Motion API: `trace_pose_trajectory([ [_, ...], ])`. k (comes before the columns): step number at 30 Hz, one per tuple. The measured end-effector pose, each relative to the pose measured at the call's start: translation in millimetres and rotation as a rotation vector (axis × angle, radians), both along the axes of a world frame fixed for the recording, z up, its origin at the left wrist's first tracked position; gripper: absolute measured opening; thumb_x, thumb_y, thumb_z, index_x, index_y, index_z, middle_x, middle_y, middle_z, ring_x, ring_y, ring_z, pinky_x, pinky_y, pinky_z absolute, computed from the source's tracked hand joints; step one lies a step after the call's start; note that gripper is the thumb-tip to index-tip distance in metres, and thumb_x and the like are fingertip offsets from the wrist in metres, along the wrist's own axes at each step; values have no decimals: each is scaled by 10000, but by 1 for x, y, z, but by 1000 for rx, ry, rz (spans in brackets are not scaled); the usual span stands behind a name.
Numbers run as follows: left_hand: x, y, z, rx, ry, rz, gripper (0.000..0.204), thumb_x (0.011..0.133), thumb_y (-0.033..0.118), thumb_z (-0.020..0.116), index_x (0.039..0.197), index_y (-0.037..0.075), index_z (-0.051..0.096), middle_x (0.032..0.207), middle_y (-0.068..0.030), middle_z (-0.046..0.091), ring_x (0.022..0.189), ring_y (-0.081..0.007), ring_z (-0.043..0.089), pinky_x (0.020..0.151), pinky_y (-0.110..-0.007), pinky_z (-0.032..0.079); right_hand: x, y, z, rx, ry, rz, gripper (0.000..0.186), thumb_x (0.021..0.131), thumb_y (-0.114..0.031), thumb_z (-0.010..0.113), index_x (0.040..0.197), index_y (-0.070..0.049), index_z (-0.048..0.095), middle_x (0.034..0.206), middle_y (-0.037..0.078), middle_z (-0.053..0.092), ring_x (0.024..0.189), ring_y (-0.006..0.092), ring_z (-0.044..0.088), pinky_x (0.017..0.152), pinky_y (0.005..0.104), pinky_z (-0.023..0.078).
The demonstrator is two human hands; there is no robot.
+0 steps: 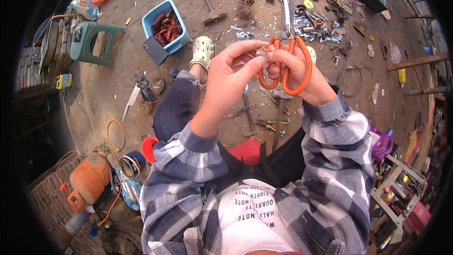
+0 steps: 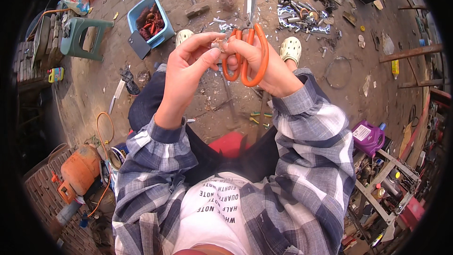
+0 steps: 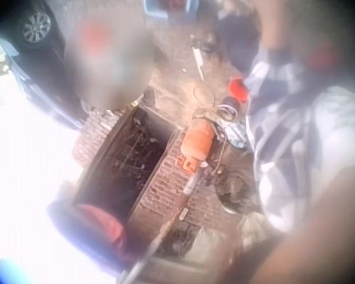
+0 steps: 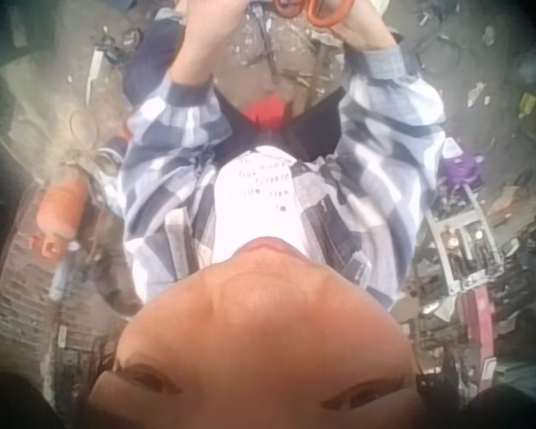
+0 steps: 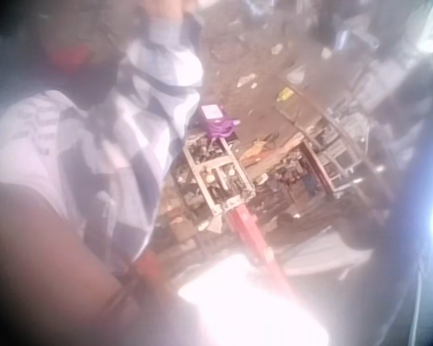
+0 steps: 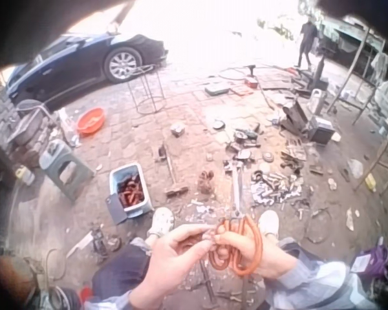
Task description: The person sits on the ground and uses orange-handled shears to cut and shape a small metal piece. They repeatedly bend and trim the metal, occasionally using a metal file to refine the edges. The workspace is cluttered with tools and debris.
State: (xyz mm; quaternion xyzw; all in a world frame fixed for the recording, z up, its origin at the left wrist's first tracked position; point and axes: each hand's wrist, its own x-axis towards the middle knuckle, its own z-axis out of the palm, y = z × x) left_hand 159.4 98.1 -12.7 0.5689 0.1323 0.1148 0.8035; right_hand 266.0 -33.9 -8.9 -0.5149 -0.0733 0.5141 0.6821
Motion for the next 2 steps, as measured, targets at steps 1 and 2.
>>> trace_pose_trajectory([
  [1,-1,1,1,-1,-1,-21,259,863,92,609,1101,-8,589,966,-42,642,812,-86,599,723,-219,493,2,0,-2,-4,-14,16,143,830,-192,605,813,-62,548,709,-9,526,627,65,476,573,206,371],
  [2,-2,3,2,-2,-2,-43,262,872,101,599,1111,-4,588,967,-40,643,815,-89,601,724,-218,492,4,-1,-1,-7,-38,48,166,826,-206,612,806,-54,547,692,-4,519,632,64,476,582,215,376],
])
